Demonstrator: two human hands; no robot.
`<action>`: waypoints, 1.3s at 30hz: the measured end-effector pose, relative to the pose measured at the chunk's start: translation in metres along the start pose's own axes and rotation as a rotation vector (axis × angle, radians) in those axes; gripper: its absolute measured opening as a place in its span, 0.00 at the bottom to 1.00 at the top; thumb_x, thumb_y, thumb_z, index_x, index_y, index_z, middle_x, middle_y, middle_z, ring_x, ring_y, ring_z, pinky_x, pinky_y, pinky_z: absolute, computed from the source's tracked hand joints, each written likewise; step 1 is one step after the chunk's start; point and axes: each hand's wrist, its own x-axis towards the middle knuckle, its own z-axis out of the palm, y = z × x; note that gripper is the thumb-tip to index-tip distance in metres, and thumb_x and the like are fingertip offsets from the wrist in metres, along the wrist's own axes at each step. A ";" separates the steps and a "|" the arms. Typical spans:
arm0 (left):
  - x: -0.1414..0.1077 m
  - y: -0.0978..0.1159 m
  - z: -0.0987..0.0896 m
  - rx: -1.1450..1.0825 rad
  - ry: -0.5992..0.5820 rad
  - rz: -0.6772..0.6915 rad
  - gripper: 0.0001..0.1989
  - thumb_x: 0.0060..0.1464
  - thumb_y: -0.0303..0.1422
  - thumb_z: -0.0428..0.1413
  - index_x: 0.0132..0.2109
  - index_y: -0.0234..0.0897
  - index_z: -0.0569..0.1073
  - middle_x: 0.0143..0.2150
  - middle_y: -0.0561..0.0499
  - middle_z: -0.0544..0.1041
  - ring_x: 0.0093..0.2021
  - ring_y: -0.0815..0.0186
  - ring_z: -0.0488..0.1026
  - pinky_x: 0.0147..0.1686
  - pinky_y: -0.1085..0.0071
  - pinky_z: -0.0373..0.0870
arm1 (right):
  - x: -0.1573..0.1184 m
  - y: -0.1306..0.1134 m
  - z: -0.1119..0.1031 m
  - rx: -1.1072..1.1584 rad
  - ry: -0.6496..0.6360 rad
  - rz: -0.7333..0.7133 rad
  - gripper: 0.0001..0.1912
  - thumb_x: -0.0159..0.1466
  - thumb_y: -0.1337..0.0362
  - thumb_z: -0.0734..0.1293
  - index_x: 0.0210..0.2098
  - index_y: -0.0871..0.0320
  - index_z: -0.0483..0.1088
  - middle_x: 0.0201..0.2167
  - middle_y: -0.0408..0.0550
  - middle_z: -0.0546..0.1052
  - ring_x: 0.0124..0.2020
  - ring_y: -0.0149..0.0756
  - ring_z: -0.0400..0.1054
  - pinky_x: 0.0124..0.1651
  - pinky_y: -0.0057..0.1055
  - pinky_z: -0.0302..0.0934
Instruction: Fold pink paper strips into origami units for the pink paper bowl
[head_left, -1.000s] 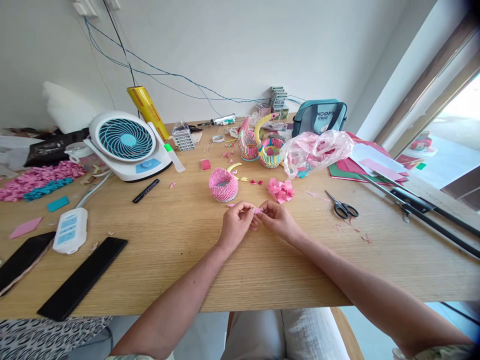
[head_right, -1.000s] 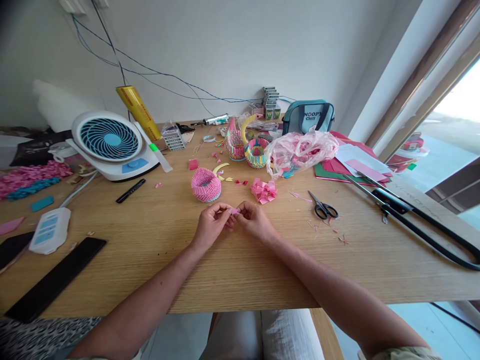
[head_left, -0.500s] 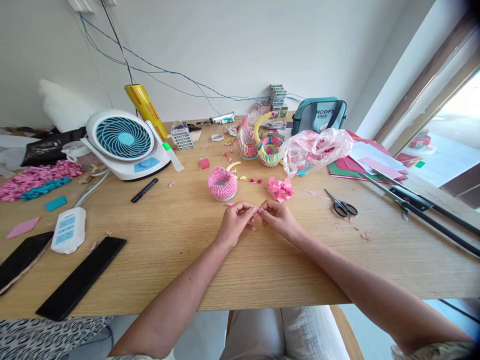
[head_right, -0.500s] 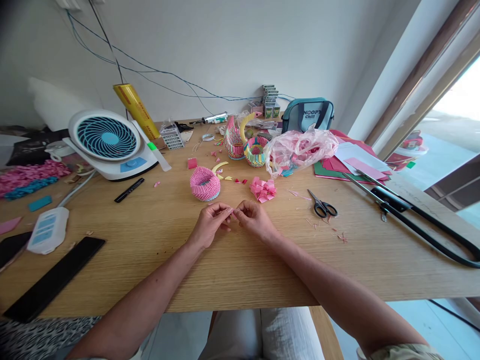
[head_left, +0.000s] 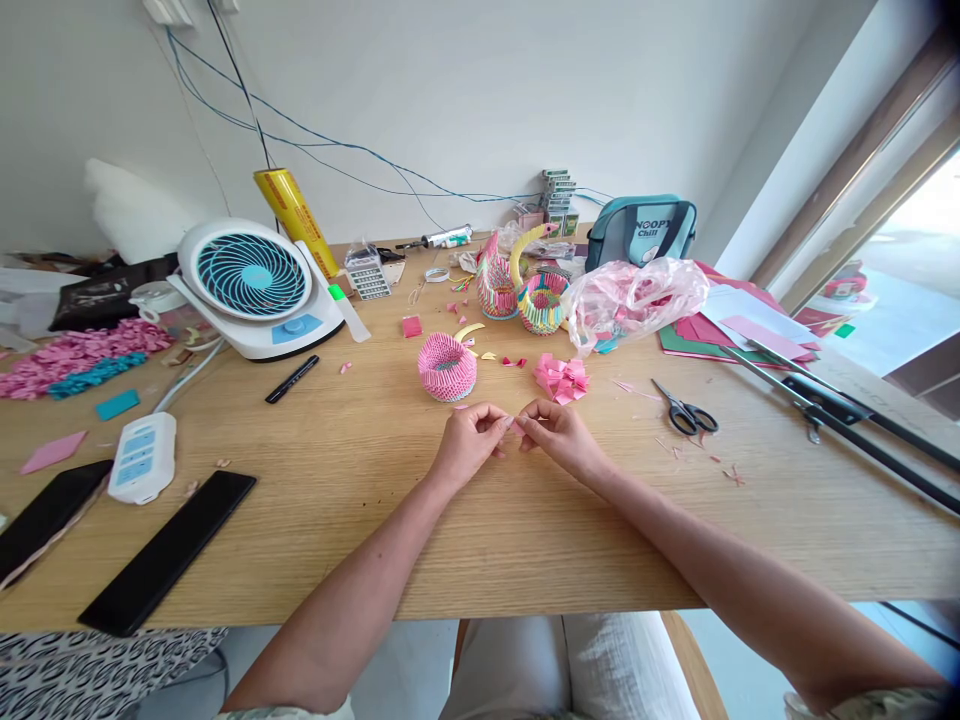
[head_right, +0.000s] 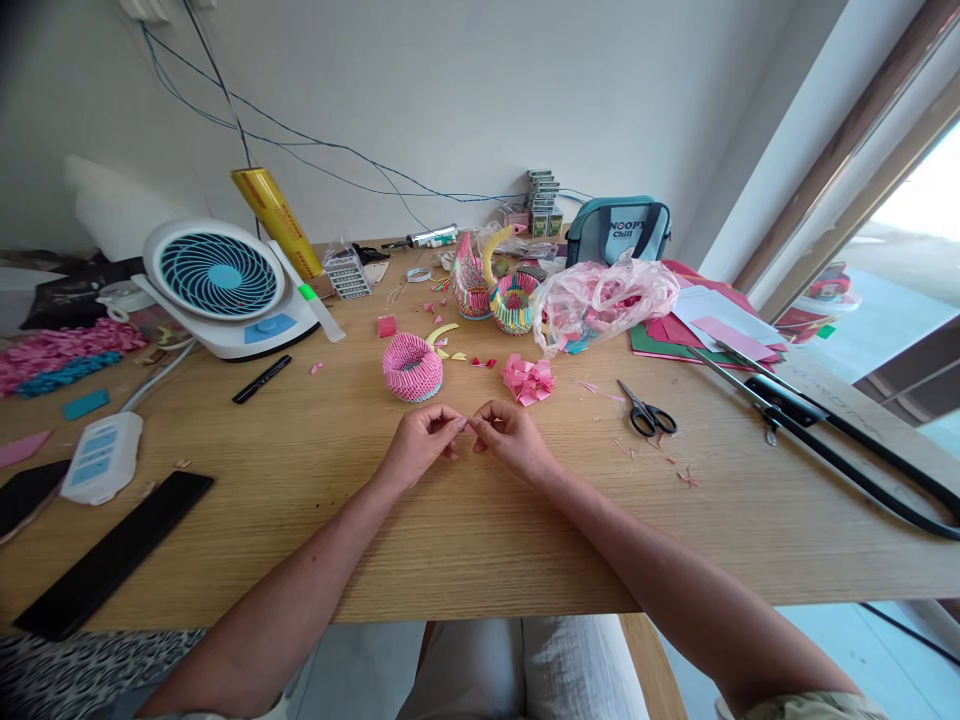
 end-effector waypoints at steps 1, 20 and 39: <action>0.000 -0.001 0.000 0.011 0.010 0.006 0.13 0.51 0.40 0.59 0.30 0.33 0.74 0.23 0.54 0.68 0.21 0.73 0.64 0.19 0.76 0.71 | 0.000 0.000 0.000 0.016 -0.008 0.010 0.22 0.55 0.45 0.70 0.28 0.58 0.67 0.24 0.42 0.71 0.25 0.31 0.69 0.29 0.29 0.65; -0.005 0.000 0.014 -0.166 0.094 -0.038 0.17 0.56 0.46 0.52 0.37 0.35 0.72 0.30 0.52 0.69 0.26 0.71 0.68 0.19 0.77 0.68 | 0.003 0.004 0.004 0.074 0.067 0.014 0.21 0.54 0.46 0.71 0.28 0.58 0.66 0.23 0.42 0.72 0.24 0.30 0.68 0.29 0.29 0.63; -0.009 0.009 0.023 -0.340 0.158 -0.132 0.09 0.46 0.34 0.61 0.33 0.34 0.72 0.29 0.54 0.71 0.28 0.71 0.70 0.18 0.80 0.69 | 0.002 0.007 0.005 0.283 0.025 0.039 0.19 0.53 0.51 0.74 0.30 0.58 0.66 0.25 0.40 0.73 0.26 0.29 0.71 0.35 0.32 0.69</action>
